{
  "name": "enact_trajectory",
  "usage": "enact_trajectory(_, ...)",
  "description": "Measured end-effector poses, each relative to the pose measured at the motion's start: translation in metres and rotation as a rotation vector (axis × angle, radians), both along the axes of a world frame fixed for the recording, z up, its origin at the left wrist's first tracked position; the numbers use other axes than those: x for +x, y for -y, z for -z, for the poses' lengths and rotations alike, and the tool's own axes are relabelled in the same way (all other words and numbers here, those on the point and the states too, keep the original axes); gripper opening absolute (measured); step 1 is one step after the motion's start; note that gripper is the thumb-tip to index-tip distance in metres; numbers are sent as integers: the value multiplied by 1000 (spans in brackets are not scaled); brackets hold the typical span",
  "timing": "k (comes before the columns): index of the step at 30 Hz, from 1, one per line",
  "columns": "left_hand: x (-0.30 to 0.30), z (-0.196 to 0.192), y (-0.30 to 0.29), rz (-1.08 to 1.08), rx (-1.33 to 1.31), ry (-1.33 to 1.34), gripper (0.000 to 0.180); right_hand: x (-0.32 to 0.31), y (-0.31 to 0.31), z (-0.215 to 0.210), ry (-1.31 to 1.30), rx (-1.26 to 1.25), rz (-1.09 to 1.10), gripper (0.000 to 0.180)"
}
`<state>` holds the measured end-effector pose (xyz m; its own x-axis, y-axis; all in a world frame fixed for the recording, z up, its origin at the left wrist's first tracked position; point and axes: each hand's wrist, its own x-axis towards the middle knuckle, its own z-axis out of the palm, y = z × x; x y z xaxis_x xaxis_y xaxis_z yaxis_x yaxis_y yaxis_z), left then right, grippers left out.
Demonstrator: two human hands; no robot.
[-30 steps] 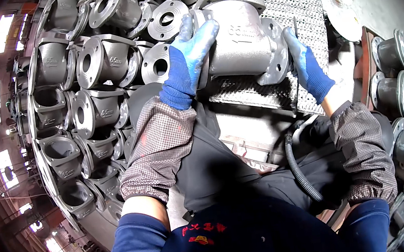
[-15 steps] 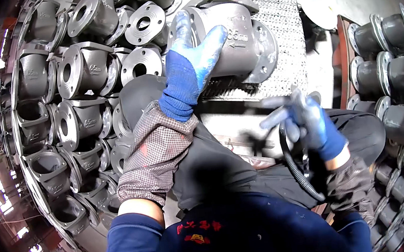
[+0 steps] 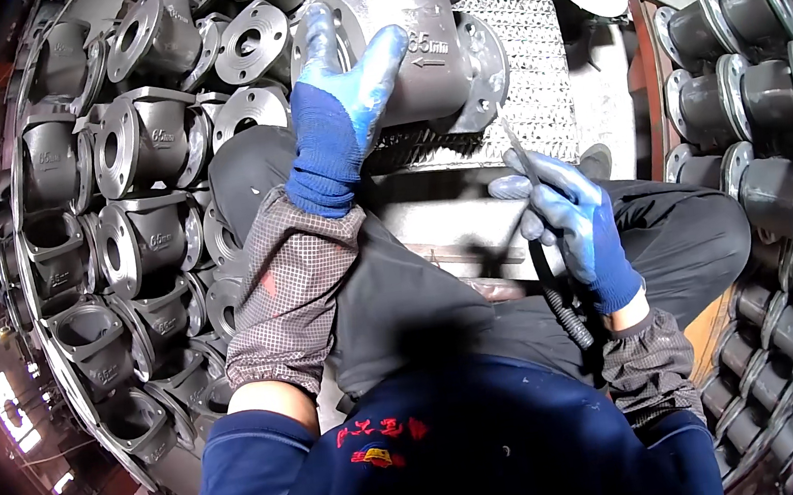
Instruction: The person handles industrial metal fittings, using a handheld grinding tool to smooth the interior and exterior surfaces of the metal components.
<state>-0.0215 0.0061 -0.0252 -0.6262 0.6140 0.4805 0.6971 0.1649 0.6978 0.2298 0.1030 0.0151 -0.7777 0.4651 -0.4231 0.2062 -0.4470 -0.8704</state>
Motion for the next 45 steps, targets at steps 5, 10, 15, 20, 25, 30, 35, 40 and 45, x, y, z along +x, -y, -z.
enact_trajectory(5, 3, -2, 2, 46, 95, 283, 84, -19, -5, -1, -17, -9, -24, 37)
enact_trajectory(10, 4, -5, 1, 22, 108, 286, 85, -70, -17, 19, -44, 444, 208, 42)
enact_trajectory(15, -3, -1, 5, -36, -15, 141, 85, -150, -41, 18, 148, 626, 180, 91)
enact_trajectory(20, -8, -4, 12, -61, -142, -226, 42, -180, -47, 27, 377, 1213, 102, 87)
enact_trajectory(25, -4, -24, 10, -31, 22, 480, 80, -176, -66, 34, 292, 968, 107, 91)
enact_trajectory(30, -16, -18, 27, -49, -155, 435, 65, -184, -44, 21, 437, 1174, 10, 90)
enact_trajectory(35, -18, -16, 22, 114, -91, -154, 51, -158, -77, 39, 264, 1074, 124, 63)
enact_trajectory(40, -15, -21, 21, 45, 115, 384, 76, -116, -82, 45, 132, 1158, 95, 40)
enact_trajectory(45, -16, -17, 24, 16, 163, 539, 77, -102, -61, 27, -72, 859, 245, 31)
